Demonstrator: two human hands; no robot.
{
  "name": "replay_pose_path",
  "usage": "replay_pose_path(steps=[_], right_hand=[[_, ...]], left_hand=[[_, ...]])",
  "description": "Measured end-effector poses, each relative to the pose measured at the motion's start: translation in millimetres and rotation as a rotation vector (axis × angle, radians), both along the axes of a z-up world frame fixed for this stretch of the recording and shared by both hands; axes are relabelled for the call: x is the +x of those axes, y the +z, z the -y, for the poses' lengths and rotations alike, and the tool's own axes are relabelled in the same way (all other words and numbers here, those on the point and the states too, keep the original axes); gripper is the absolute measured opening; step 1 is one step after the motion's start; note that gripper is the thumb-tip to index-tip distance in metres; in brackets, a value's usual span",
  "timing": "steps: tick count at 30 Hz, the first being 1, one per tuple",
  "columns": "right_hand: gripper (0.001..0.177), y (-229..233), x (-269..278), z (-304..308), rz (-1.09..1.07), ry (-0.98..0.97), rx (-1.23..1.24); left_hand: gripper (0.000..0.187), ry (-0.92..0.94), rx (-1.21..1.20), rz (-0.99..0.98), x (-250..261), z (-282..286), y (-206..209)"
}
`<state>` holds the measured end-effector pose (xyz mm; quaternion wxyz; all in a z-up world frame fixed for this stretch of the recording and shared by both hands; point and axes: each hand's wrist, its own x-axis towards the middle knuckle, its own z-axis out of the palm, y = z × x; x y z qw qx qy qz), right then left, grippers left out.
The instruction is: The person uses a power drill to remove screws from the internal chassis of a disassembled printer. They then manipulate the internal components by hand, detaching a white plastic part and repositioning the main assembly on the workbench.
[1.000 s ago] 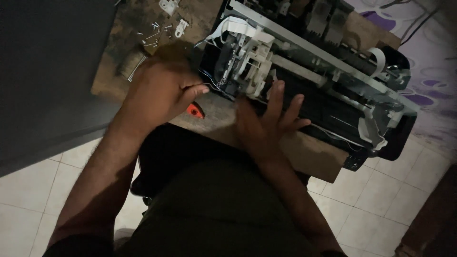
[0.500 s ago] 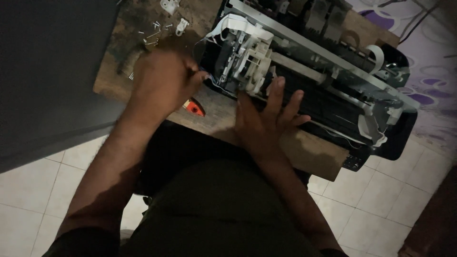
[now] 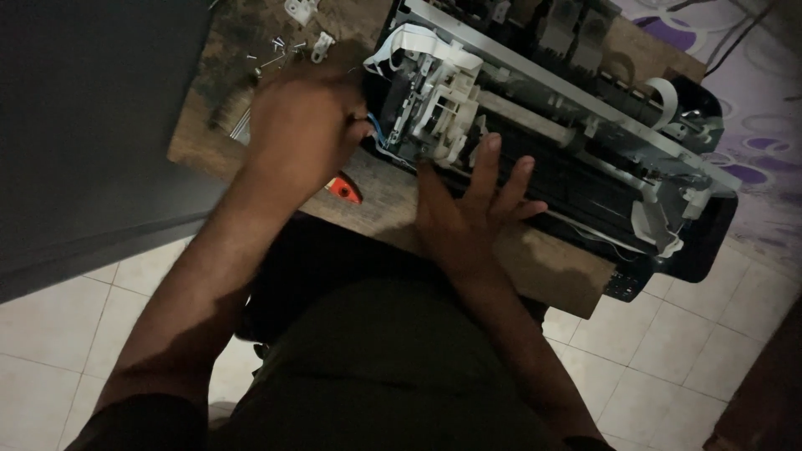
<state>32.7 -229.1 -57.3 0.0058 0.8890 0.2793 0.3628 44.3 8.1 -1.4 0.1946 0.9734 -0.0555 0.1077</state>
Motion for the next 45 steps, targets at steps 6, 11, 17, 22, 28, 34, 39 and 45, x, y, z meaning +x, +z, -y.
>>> replay_pose_path(steps=[6, 11, 17, 22, 28, 34, 39, 45], right_hand=[[0.003, -3.3, -1.2, 3.0, -0.063, 0.024, 0.044], [0.004, -1.6, -0.7, 3.3, -0.041, 0.015, 0.011], [0.005, -1.9, 0.8, 1.0, -0.038, 0.012, 0.029], [0.005, 2.0, -0.5, 6.9, -0.051, 0.024, -0.007], [0.017, -1.6, -2.2, 9.5, -0.142, 0.055, -0.025], [0.012, 2.7, -2.9, 10.8, -0.09, 0.054, 0.009], [0.026, 1.9, -5.1, 17.8, -0.174, 0.073, -0.044], [0.019, 1.4, -4.4, 12.9, -0.164, 0.079, 0.002]], left_hand=[[0.022, -0.174, -0.11, -0.078, 2.4, -8.2, -9.4], [0.032, -0.211, -0.116, -0.085, -6.7, -12.9, 0.3], [0.029, -0.236, -0.118, -0.055, -0.8, -12.9, 0.2], [0.022, -0.234, -0.098, -0.108, 3.0, -12.5, 0.2], [0.021, -0.193, -0.057, -0.213, 2.0, -9.0, 2.3], [0.021, -0.163, -0.076, -0.321, 8.7, -7.2, 17.4], [0.021, -0.093, 0.074, -0.038, 12.5, -7.9, 3.0], [0.037, -0.244, -0.094, 0.11, 18.4, -13.3, -14.8]])
